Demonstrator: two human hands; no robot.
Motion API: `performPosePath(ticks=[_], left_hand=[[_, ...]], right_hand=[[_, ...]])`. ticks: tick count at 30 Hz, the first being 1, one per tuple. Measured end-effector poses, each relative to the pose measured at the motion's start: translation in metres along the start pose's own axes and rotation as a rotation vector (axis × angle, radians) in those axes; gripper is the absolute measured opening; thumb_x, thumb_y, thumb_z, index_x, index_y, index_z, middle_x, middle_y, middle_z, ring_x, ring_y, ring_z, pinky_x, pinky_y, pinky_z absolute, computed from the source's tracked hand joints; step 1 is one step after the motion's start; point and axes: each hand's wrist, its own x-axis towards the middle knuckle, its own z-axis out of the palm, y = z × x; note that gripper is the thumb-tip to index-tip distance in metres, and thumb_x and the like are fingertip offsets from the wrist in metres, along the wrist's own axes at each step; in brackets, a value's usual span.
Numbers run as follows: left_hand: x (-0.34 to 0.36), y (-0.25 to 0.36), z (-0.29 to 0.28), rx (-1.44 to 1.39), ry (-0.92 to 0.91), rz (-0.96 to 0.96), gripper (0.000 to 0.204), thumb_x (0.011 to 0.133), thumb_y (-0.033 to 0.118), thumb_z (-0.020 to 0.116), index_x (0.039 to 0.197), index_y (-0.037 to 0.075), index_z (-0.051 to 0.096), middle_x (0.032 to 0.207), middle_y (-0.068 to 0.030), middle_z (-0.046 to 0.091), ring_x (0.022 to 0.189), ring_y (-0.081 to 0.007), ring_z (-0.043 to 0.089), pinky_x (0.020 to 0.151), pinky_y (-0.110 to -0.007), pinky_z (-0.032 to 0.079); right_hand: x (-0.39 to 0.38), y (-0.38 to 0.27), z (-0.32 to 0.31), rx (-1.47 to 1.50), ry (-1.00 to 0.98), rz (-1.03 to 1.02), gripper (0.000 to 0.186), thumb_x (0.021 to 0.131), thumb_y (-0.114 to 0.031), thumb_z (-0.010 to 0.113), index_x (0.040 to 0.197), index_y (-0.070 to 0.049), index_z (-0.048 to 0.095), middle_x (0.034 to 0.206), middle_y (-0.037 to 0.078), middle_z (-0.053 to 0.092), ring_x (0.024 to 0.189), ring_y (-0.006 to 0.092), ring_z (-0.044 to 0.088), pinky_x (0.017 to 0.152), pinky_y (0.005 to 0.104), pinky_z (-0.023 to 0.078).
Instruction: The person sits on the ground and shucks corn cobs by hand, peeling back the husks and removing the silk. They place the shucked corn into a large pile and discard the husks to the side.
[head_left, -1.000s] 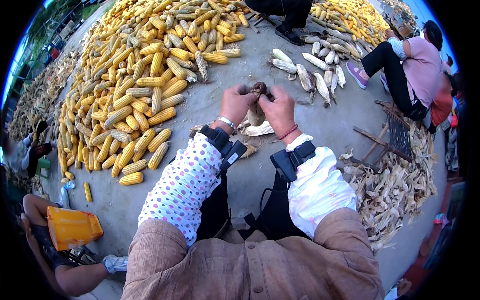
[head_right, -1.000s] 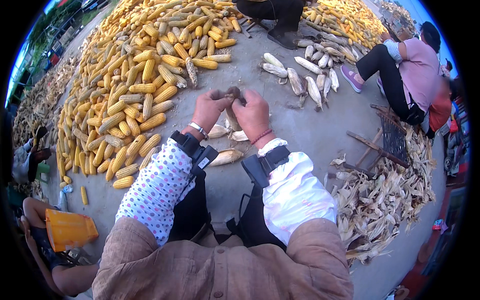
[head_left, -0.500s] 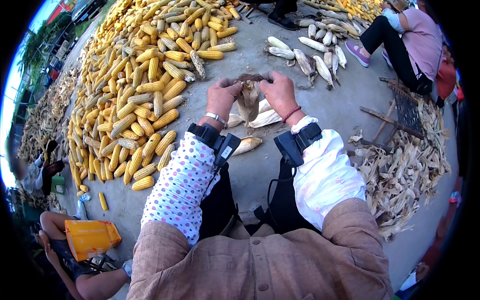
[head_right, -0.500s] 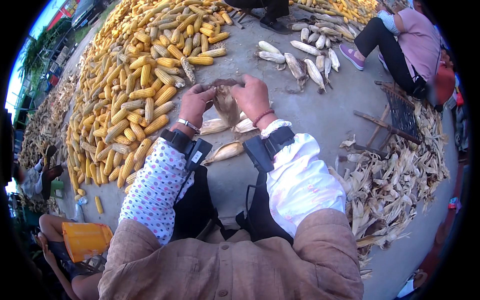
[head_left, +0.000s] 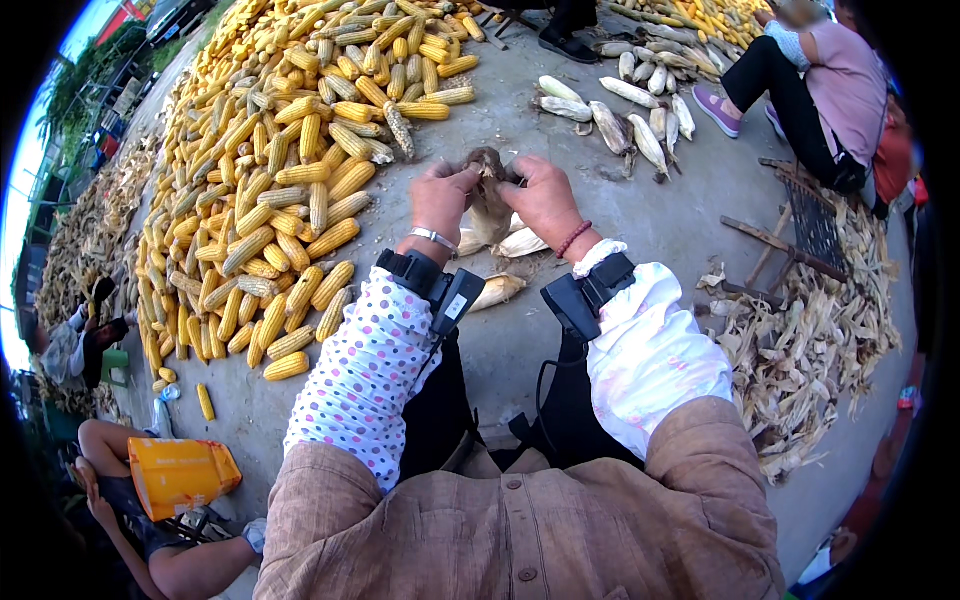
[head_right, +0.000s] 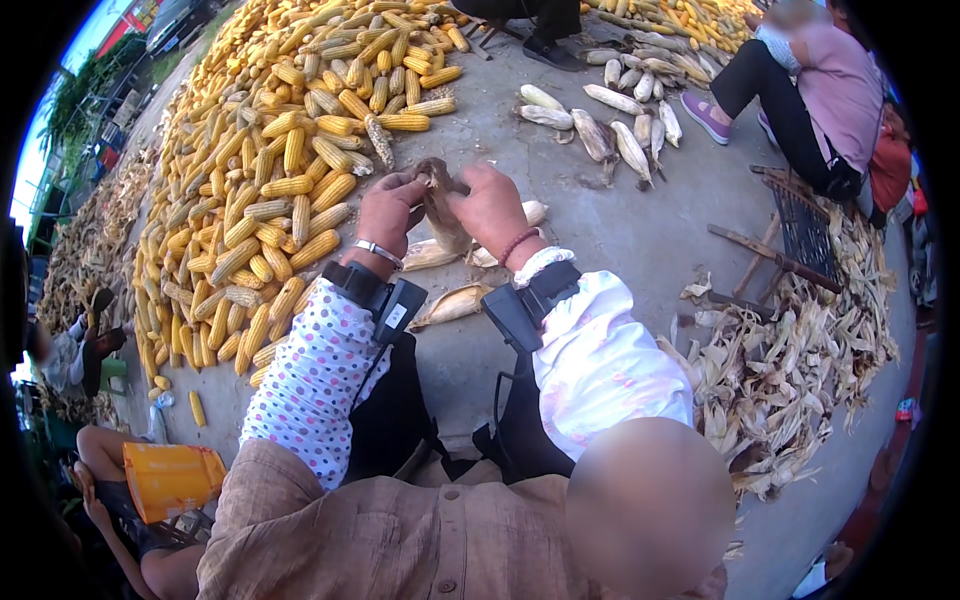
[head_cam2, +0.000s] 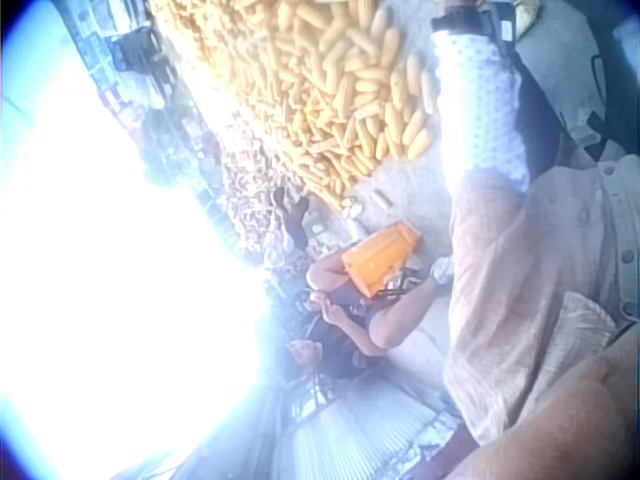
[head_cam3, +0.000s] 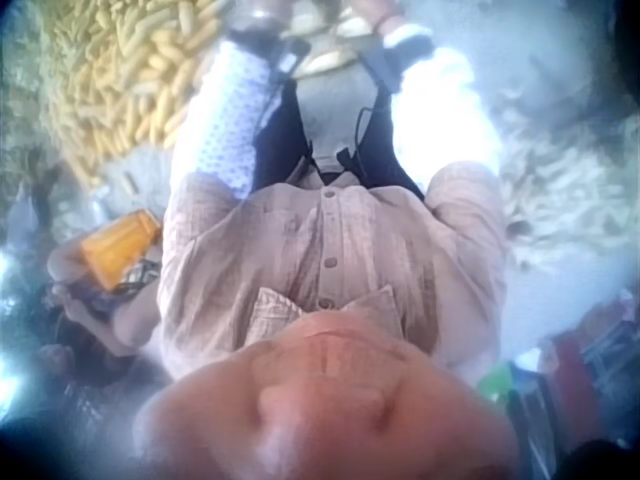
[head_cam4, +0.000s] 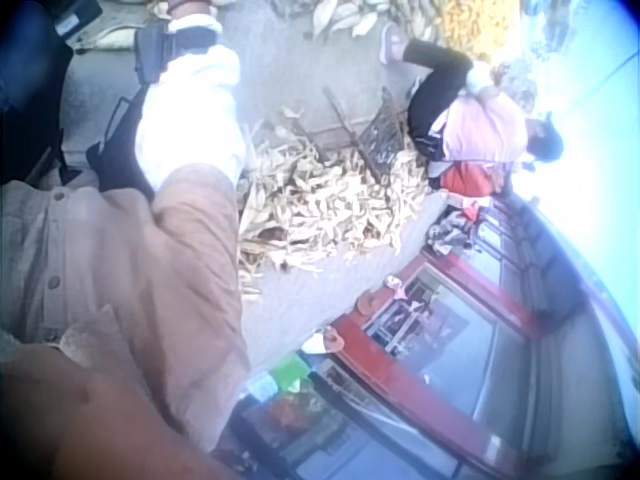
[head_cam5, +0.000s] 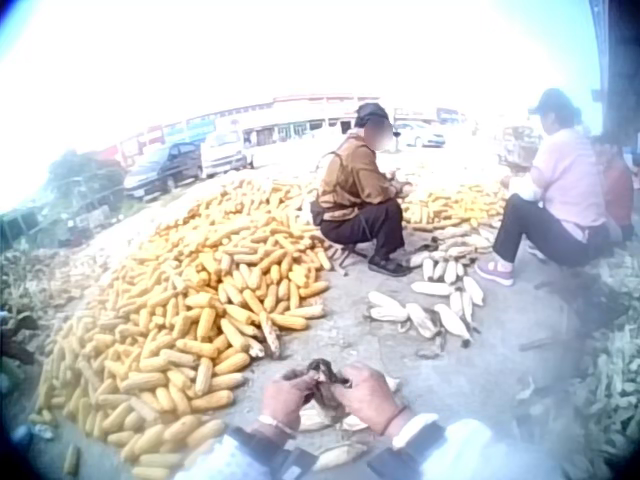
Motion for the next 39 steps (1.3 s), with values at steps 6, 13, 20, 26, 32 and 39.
performPosePath(ticks=[6,13,20,26,32,39], left_hand=[[0.004,0.0,-0.007,-0.016,-0.011,-0.045,0.015,0.081,0.011,0.058,0.094,0.004,0.057,0.083,-0.0031,0.06,0.071,-0.0117,0.056,0.063,-0.023,0.045],[0.009,0.008,-0.02,-0.164,0.098,-0.115,0.013,0.084,0.014,0.053,0.096,0.011,0.054,0.088,0.0012,0.058,0.083,-0.013,0.053,0.078,-0.034,0.038],[0.023,0.01,-0.05,-0.425,0.162,-0.13,0.013,0.085,0.014,0.051,0.098,0.014,0.054,0.096,0.0034,0.057,0.092,-0.0132,0.05,0.085,-0.043,0.033],[0.022,0.021,-0.066,-0.578,0.217,-0.121,0.012,0.086,0.015,0.051,0.096,0.009,0.053,0.093,0.0003,0.055,0.09,-0.0143,0.051,0.082,-0.044,0.038],[0.016,0.024,-0.058,-0.483,0.197,-0.082,0.011,0.084,0.011,0.053,0.095,0.009,0.053,0.088,-0.0006,0.056,0.089,-0.0133,0.05,0.076,-0.043,0.038],[0.019,0.011,-0.051,-0.004,0.27,0.121,0.018,0.077,0.012,0.064,0.09,0.0,0.061,0.078,-0.004,0.061,0.069,-0.0117,0.054,0.061,-0.025,0.043]], right_hand=[[0.004,0.008,0.0,0.008,-0.005,0.173,0.018,0.067,-0.016,0.059,0.07,0.001,0.056,0.071,0.022,0.057,0.071,0.0383,0.056,0.063,0.0425,0.045],[0.01,0.029,-0.015,-0.239,0.059,0.247,0.019,0.068,-0.015,0.057,0.075,0.002,0.06,0.075,0.024,0.059,0.076,0.0397,0.057,0.069,0.0436,0.046],[0.017,0.07,-0.04,-0.42,0.095,0.414,0.024,0.069,-0.016,0.056,0.079,0.005,0.06,0.086,0.027,0.059,0.085,0.0412,0.056,0.075,0.0454,0.045],[0.013,0.112,-0.055,-0.499,0.12,0.578,0.029,0.069,-0.017,0.055,0.085,0.006,0.061,0.087,0.028,0.059,0.087,0.04,0.057,0.076,0.0435,0.045],[0.019,0.074,-0.037,-0.506,0.342,0.244,0.025,0.073,-0.016,0.057,0.086,0.005,0.06,0.088,0.022,0.059,0.089,0.0375,0.056,0.079,0.0429,0.045],[0.013,-0.009,0.017,0.152,-0.006,-0.047,0.02,0.07,-0.011,0.062,0.089,-0.005,0.063,0.085,0.013,0.058,0.08,0.0277,0.058,0.072,0.033,0.047]])
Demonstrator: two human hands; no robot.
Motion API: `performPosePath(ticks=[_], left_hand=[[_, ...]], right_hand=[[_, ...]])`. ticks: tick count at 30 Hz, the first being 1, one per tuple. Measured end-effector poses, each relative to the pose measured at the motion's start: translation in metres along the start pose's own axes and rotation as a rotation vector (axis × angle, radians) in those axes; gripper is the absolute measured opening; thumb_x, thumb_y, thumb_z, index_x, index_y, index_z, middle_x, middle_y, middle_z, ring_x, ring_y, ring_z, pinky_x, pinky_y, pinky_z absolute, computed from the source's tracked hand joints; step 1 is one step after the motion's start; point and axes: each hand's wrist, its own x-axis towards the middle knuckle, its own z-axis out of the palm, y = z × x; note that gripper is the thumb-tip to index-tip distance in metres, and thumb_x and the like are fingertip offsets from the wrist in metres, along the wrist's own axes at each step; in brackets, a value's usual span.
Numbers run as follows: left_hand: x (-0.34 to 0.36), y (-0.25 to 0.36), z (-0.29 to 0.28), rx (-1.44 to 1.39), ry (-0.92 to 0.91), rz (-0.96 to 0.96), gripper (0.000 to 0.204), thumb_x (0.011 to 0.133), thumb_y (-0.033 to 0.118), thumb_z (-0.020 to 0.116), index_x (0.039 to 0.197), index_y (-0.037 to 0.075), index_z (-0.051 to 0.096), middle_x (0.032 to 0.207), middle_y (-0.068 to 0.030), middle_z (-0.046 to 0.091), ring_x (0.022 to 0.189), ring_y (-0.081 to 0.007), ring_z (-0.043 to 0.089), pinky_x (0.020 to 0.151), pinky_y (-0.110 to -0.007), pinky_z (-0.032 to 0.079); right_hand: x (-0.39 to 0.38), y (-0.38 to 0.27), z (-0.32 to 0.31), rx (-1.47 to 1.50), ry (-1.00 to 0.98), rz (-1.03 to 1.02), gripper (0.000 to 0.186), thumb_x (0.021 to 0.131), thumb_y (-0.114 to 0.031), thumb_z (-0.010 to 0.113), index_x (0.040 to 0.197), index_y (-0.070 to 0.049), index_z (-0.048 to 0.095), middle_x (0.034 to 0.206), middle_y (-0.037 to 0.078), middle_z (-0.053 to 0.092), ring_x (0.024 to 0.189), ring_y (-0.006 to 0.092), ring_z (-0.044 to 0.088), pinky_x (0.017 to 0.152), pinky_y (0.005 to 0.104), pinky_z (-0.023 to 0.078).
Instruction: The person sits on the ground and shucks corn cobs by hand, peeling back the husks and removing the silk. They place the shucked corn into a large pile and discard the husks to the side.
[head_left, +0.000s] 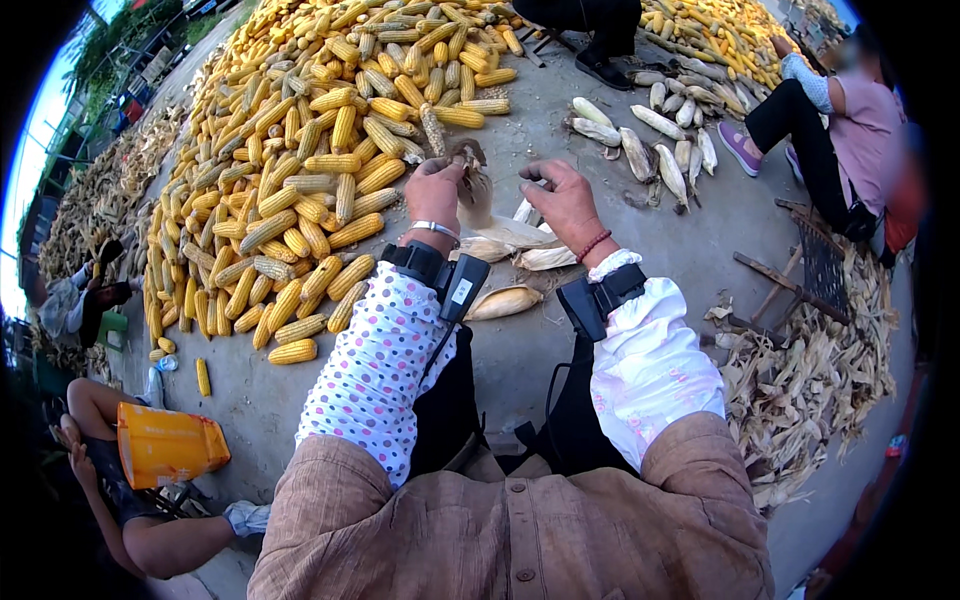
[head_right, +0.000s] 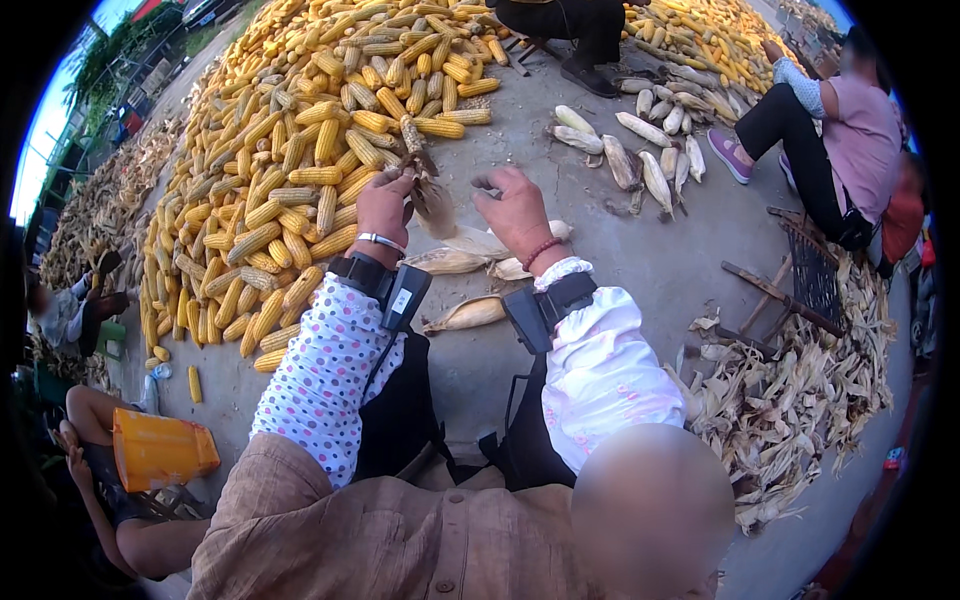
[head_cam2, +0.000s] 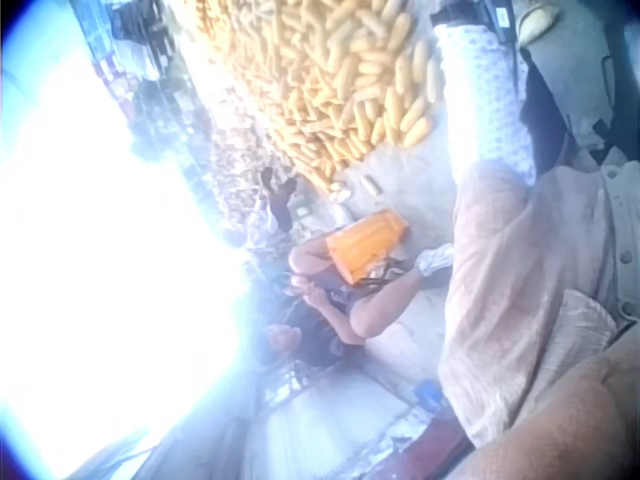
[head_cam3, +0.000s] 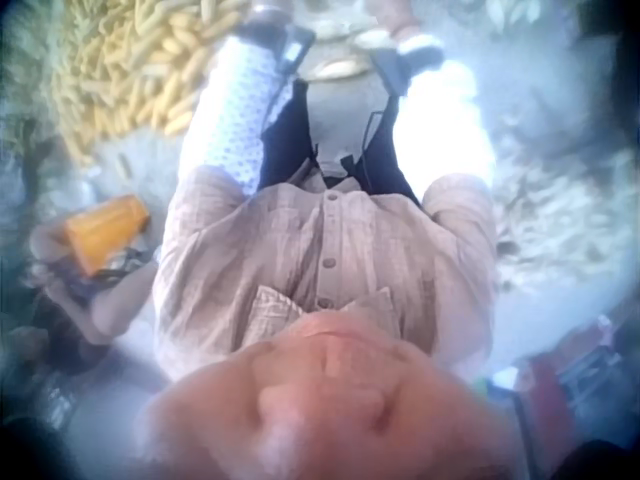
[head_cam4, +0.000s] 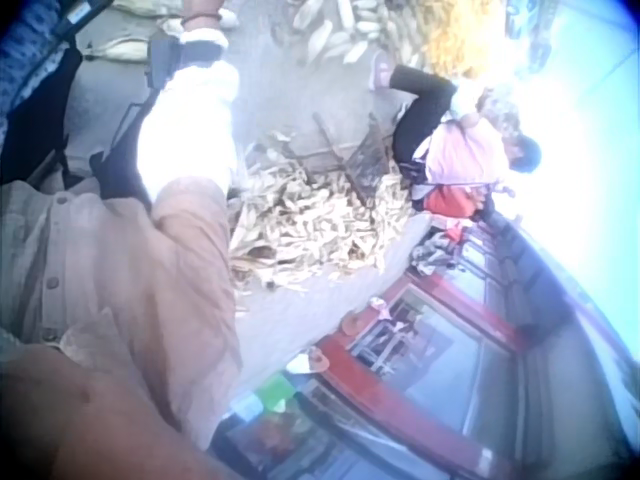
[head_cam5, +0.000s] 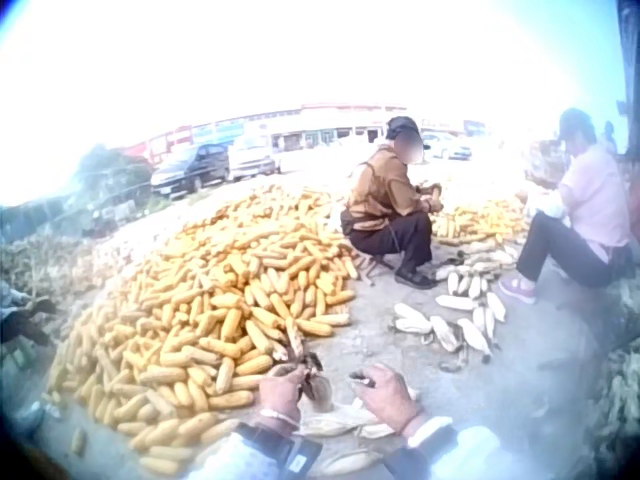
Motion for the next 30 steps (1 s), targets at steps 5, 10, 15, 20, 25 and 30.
performPosePath(ticks=[5,10,15,20,25,30], left_hand=[[-0.002,-0.01,0.006,0.059,-0.071,0.031,0.019,0.075,0.011,0.066,0.087,-0.004,0.064,0.075,-0.0064,0.063,0.065,-0.0107,0.055,0.06,-0.024,0.044],[-0.013,-0.01,0.015,-0.004,-0.133,-0.07,0.016,0.075,0.01,0.066,0.086,-0.001,0.063,0.072,-0.0038,0.061,0.059,-0.0099,0.052,0.052,-0.023,0.041],[-0.02,-0.008,0.02,-0.025,-0.186,-0.112,0.013,0.076,0.012,0.066,0.083,0.001,0.061,0.07,-0.0017,0.057,0.055,-0.0092,0.048,0.046,-0.022,0.036],[-0.02,-0.004,0.017,0.033,-0.24,-0.202,0.016,0.082,0.016,0.06,0.095,0.008,0.055,0.088,0.0003,0.058,0.084,-0.0118,0.053,0.072,-0.03,0.043],[-0.015,0.005,0.006,-0.105,-0.224,-0.241,0.014,0.085,0.02,0.057,0.095,0.011,0.055,0.086,0.003,0.057,0.082,-0.0115,0.052,0.077,-0.036,0.04],[-0.011,0.005,0.004,-0.237,-0.208,-0.276,0.017,0.085,0.018,0.057,0.098,0.006,0.055,0.086,-0.0009,0.057,0.083,-0.0141,0.051,0.078,-0.039,0.039]], right_hand=[[-0.003,-0.013,0.026,0.192,0.04,-0.03,0.02,0.07,-0.011,0.064,0.09,-0.006,0.065,0.084,0.013,0.057,0.078,0.027,0.057,0.069,0.0313,0.047],[-0.004,-0.008,0.027,0.019,0.041,-0.025,0.017,0.071,-0.014,0.063,0.086,-0.006,0.063,0.085,0.014,0.058,0.079,0.0315,0.057,0.069,0.0362,0.047],[-0.002,0.002,0.028,-0.237,0.096,-0.044,0.014,0.074,-0.016,0.057,0.081,-0.004,0.059,0.085,0.015,0.058,0.08,0.0332,0.057,0.069,0.0413,0.047],[0.002,0.014,0.018,-0.463,0.08,0.045,0.017,0.074,-0.017,0.055,0.082,-0.003,0.057,0.084,0.017,0.058,0.081,0.0343,0.057,0.071,0.0427,0.047],[0.006,0.029,0.002,-0.538,0.009,0.206,0.018,0.075,-0.017,0.054,0.082,-0.001,0.058,0.086,0.02,0.059,0.082,0.0347,0.057,0.072,0.0435,0.047],[0.014,0.05,-0.014,-0.362,0.006,0.451,0.028,0.072,-0.022,0.056,0.082,0.003,0.061,0.085,0.026,0.059,0.084,0.0402,0.057,0.076,0.044,0.046]])
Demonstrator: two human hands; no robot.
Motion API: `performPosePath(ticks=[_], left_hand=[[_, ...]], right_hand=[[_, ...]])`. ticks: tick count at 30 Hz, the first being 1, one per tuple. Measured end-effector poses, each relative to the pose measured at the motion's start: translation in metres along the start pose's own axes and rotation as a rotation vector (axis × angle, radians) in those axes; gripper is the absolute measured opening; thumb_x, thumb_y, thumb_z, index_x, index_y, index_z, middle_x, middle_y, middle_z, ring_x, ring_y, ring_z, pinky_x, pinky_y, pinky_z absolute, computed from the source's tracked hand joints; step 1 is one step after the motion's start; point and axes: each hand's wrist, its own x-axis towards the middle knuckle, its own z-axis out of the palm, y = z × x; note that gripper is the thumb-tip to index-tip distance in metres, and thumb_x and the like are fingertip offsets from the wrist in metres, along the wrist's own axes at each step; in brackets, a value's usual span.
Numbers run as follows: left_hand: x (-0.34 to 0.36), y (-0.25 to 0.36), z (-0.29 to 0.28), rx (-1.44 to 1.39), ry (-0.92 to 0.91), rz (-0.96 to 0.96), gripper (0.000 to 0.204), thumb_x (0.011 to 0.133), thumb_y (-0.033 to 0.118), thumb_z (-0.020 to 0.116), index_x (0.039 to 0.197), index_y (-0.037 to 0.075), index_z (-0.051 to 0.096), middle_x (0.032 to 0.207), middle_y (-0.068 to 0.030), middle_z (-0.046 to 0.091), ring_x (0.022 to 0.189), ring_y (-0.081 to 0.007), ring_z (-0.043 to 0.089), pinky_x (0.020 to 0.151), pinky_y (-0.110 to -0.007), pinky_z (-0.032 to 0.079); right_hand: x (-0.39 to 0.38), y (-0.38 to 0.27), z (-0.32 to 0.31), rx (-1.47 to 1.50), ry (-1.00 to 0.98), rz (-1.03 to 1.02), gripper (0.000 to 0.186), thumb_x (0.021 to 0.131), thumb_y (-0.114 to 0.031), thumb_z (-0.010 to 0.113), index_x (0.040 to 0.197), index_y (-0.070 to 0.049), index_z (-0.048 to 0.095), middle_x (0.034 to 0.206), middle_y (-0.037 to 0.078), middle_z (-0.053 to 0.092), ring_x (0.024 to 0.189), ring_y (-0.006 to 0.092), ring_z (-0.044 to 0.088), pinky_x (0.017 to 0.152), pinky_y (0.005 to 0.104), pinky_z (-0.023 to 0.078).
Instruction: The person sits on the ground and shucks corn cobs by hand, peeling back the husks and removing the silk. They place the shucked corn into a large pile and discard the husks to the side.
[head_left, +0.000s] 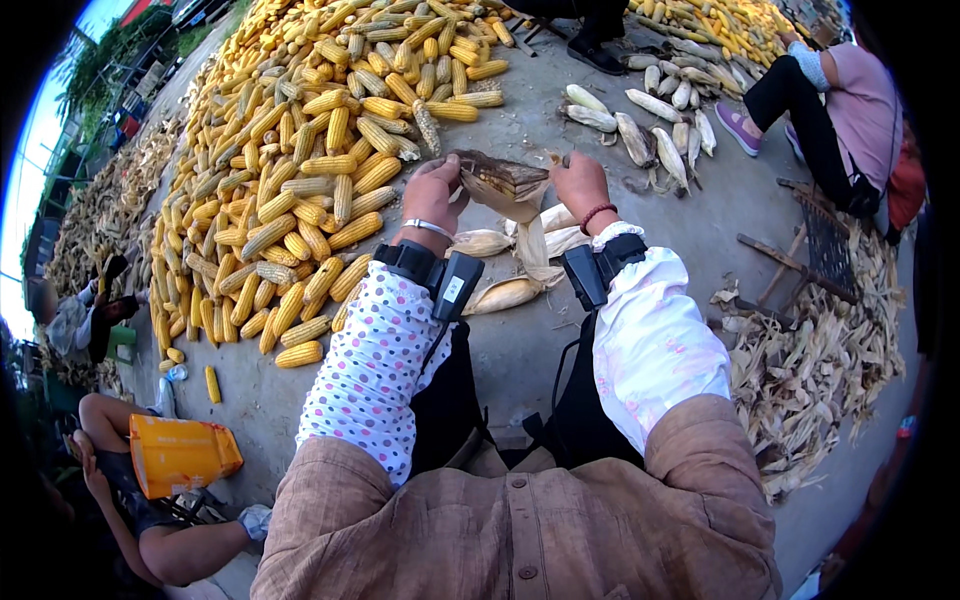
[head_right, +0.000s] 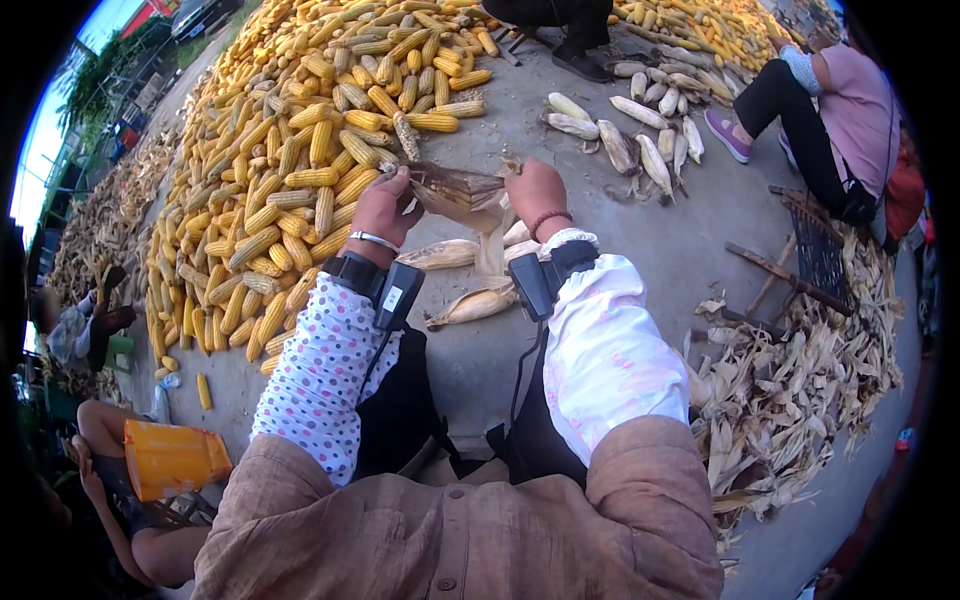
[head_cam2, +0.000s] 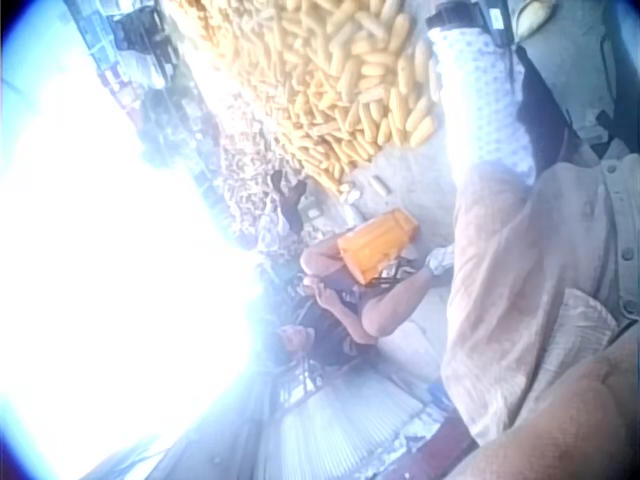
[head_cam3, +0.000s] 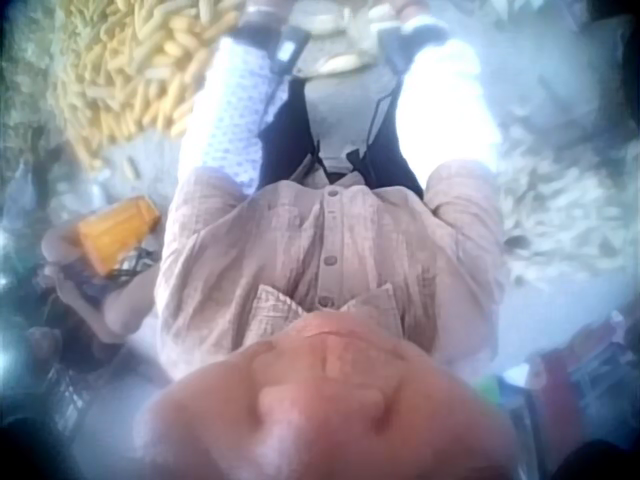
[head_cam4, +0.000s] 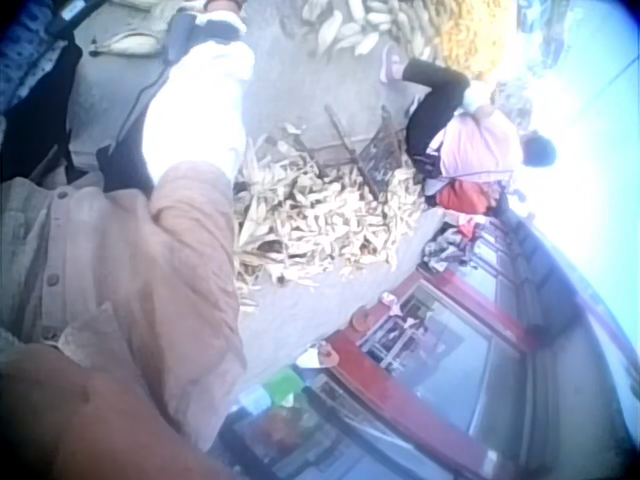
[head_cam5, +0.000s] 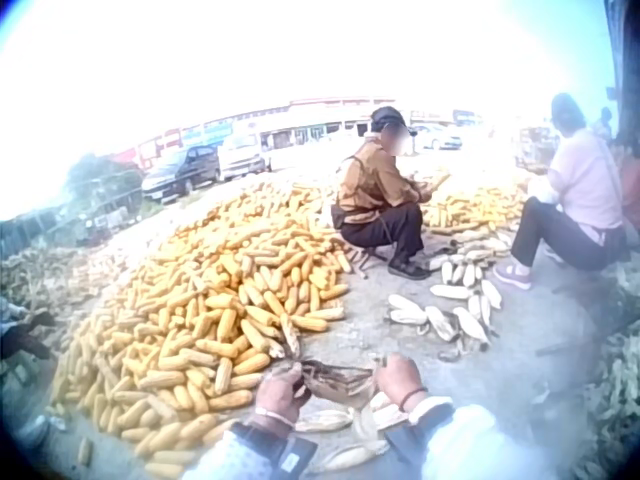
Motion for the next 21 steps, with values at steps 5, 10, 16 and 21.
performPosePath(ticks=[5,10,16,21], left_hand=[[0.005,0.003,-0.009,-0.097,0.016,0.007,0.011,0.088,0.019,0.053,0.095,0.01,0.054,0.087,0.0005,0.056,0.085,-0.0154,0.051,0.083,-0.043,0.037],[0.023,0.001,-0.028,-0.282,0.039,-0.023,0.014,0.089,0.02,0.051,0.098,0.01,0.055,0.092,-0.0025,0.059,0.093,-0.0206,0.052,0.088,-0.045,0.037],[0.026,0.01,-0.031,-0.41,0.125,-0.027,0.016,0.09,0.021,0.05,0.099,0.009,0.055,0.098,-0.0053,0.06,0.096,-0.0232,0.053,0.088,-0.048,0.037],[0.027,0.01,-0.033,-0.428,0.165,-0.041,0.019,0.091,0.024,0.046,0.101,0.01,0.055,0.101,-0.0053,0.06,0.097,-0.0241,0.053,0.088,-0.049,0.038]], right_hand=[[0.016,0.027,-0.006,-0.005,0.021,0.156,0.033,0.071,-0.022,0.056,0.084,0.007,0.062,0.082,0.027,0.06,0.08,0.0379,0.059,0.074,0.0421,0.047],[0.029,0.054,-0.012,0.066,0.047,0.265,0.028,0.071,-0.018,0.057,0.082,0.008,0.06,0.068,0.019,0.061,0.055,0.0261,0.062,0.047,0.0374,0.047],[0.06,0.116,-0.004,0.094,0.087,0.385,0.021,0.074,-0.016,0.055,0.076,0.004,0.061,0.059,0.013,0.059,0.047,0.0221,0.059,0.037,0.0338,0.042],[0.058,0.133,-0.008,-0.098,0.247,0.402,0.023,0.076,-0.018,0.054,0.07,0.001,0.065,0.07,0.019,0.063,0.059,0.0261,0.063,0.05,0.0382,0.048]])
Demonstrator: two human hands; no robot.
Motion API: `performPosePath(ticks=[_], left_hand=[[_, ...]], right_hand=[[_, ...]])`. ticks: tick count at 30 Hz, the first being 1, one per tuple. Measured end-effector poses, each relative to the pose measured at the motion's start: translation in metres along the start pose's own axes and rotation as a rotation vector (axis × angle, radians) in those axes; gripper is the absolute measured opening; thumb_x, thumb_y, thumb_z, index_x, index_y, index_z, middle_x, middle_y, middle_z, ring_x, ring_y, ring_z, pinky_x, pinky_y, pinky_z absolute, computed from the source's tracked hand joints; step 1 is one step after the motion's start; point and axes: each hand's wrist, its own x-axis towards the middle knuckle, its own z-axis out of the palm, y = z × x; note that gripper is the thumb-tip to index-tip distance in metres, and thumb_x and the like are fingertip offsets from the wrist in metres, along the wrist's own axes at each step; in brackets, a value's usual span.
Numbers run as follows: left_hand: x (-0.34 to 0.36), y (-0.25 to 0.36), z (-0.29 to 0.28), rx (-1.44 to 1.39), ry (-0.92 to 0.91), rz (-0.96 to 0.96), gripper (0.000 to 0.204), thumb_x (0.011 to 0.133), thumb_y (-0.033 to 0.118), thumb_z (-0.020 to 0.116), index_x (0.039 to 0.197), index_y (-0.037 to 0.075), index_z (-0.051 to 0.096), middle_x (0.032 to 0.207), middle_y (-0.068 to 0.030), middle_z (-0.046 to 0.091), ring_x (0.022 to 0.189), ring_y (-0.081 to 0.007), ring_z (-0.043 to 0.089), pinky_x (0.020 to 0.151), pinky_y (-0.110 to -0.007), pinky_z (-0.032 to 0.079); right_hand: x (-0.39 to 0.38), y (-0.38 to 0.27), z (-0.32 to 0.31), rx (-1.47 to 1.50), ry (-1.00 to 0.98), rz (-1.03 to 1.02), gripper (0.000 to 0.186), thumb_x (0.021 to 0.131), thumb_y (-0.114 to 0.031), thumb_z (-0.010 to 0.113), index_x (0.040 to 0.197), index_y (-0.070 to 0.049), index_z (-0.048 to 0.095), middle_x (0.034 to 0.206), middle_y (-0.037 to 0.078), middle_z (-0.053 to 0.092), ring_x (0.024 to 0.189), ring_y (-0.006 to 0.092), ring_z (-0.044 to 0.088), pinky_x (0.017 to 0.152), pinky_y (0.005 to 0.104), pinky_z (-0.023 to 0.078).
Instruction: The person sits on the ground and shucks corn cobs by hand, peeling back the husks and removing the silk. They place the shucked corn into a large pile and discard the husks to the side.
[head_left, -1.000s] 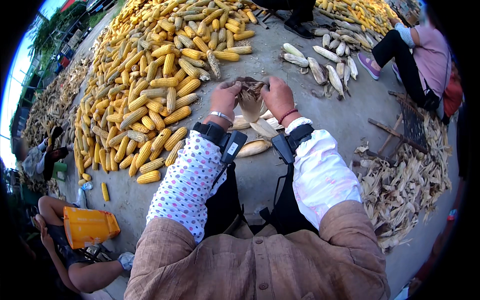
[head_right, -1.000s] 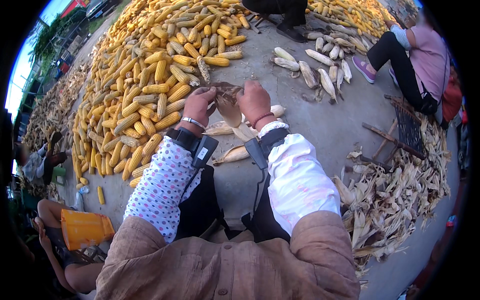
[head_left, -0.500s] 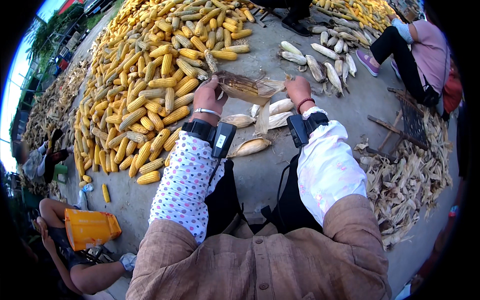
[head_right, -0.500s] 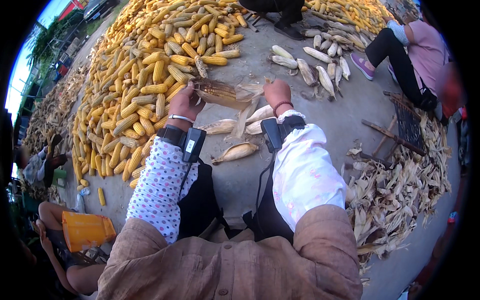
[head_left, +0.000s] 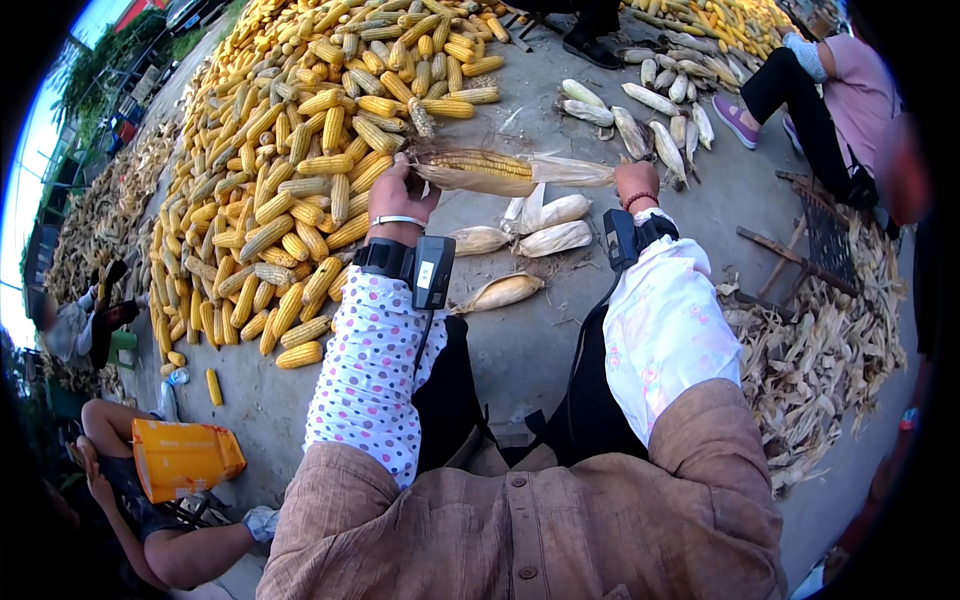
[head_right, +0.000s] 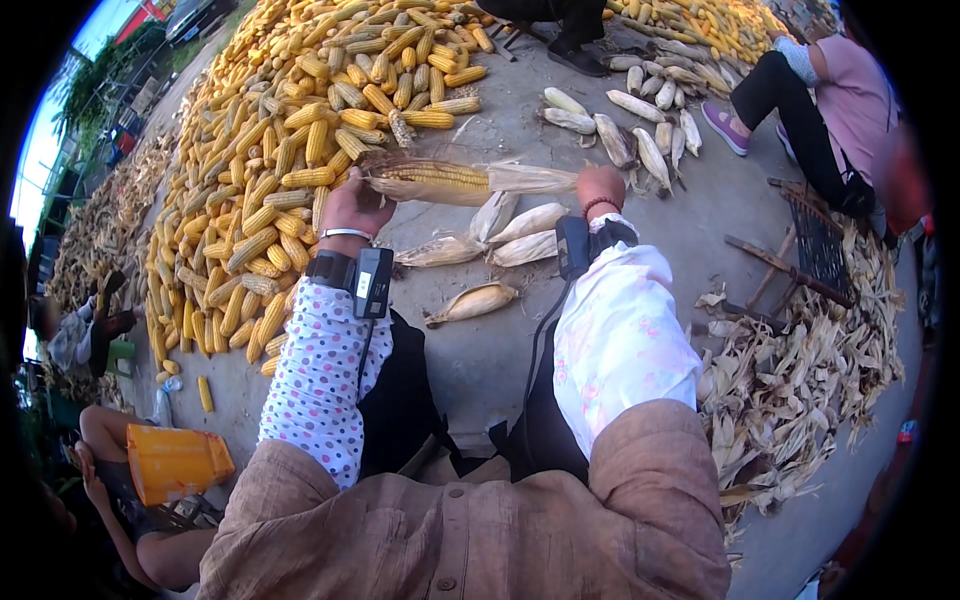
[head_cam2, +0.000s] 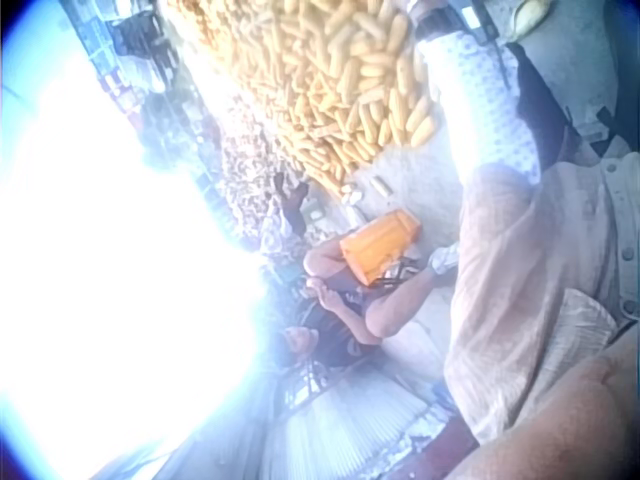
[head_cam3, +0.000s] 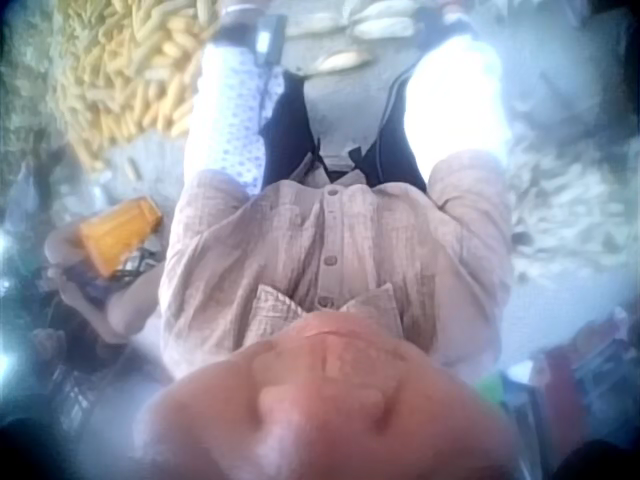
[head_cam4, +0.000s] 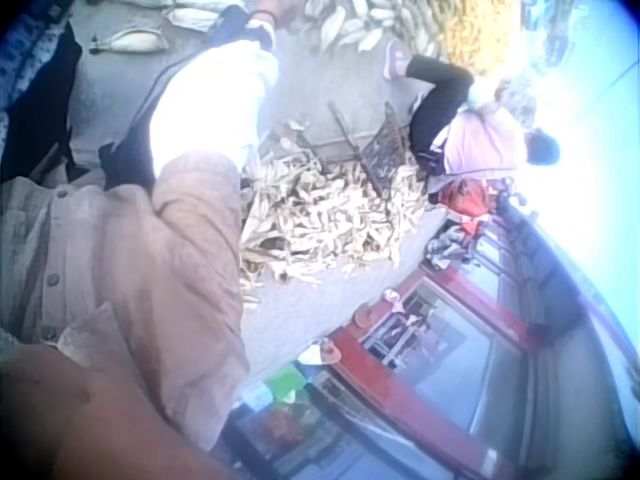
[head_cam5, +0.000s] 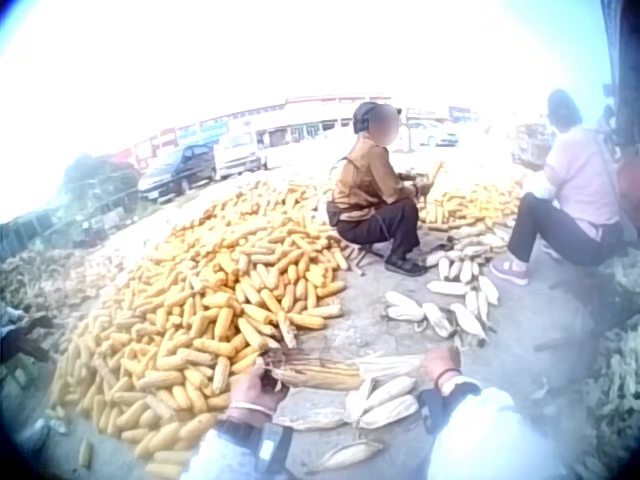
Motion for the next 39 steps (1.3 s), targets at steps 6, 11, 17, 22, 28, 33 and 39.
performPosePath(ticks=[6,11,17,22,28,33,39], left_hand=[[-0.011,0.02,0.002,-0.056,0.022,0.012,0.021,0.091,0.024,0.046,0.105,0.009,0.054,0.103,-0.0058,0.06,0.1,-0.0247,0.053,0.089,-0.049,0.038],[0.005,0.007,-0.009,0.078,-0.007,0.037,0.019,0.091,0.022,0.047,0.102,0.01,0.056,0.092,-0.0041,0.062,0.087,-0.021,0.055,0.079,-0.042,0.042],[-0.004,-0.01,0.001,0.259,-0.08,0.085,0.015,0.09,0.02,0.049,0.096,0.008,0.056,0.084,-0.004,0.06,0.075,-0.0179,0.055,0.066,-0.035,0.042],[-0.002,-0.016,0.003,0.2,-0.126,-0.016,0.016,0.09,0.018,0.046,0.096,0.006,0.056,0.086,-0.0059,0.061,0.076,-0.0194,0.056,0.068,-0.035,0.045],[-0.022,-0.039,0.017,0.179,-0.181,-0.156,0.017,0.091,0.019,0.045,0.097,0.007,0.056,0.088,-0.0065,0.061,0.079,-0.0214,0.057,0.07,-0.034,0.045],[-0.01,-0.037,0.011,0.162,-0.167,-0.176,0.016,0.091,0.02,0.047,0.095,0.008,0.056,0.085,-0.0058,0.06,0.078,-0.02,0.054,0.07,-0.035,0.043],[-0.008,-0.015,0.012,-0.058,-0.006,-0.141,0.014,0.088,0.021,0.053,0.086,0.008,0.055,0.07,-0.0033,0.053,0.067,-0.0175,0.048,0.069,-0.036,0.042]], right_hand=[[-0.002,0.004,-0.048,-0.456,-0.169,-0.321,0.023,0.076,-0.022,0.055,0.073,-0.002,0.067,0.081,0.021,0.063,0.079,0.0341,0.063,0.069,0.0402,0.049],[-0.042,-0.05,-0.045,-0.04,0.178,-0.366,0.023,0.077,-0.018,0.053,0.083,0.002,0.062,0.084,0.023,0.061,0.085,0.0393,0.058,0.074,0.0418,0.047],[-0.13,-0.118,-0.05,0.49,-0.253,-0.661,0.027,0.071,-0.022,0.062,0.086,0.0,0.06,0.086,0.02,0.059,0.085,0.0343,0.056,0.073,0.0389,0.046],[-0.173,-0.135,-0.029,0.536,-0.358,-0.754,0.03,0.071,-0.02,0.066,0.092,-0.001,0.06,0.088,0.016,0.059,0.08,0.0287,0.058,0.071,0.0345,0.047],[-0.174,-0.131,-0.013,0.583,-0.159,-0.798,0.019,0.073,-0.015,0.063,0.086,-0.002,0.06,0.084,0.015,0.059,0.074,0.0318,0.057,0.067,0.0348,0.047],[-0.166,-0.126,-0.006,0.635,-0.141,-0.66,0.014,0.076,-0.013,0.059,0.08,0.0,0.059,0.074,0.016,0.06,0.071,0.032,0.058,0.063,0.0357,0.046],[-0.134,-0.116,-0.002,0.474,-0.103,-0.364,0.019,0.077,-0.014,0.055,0.087,0.002,0.059,0.084,0.023,0.06,0.083,0.0383,0.057,0.073,0.0409,0.045]])
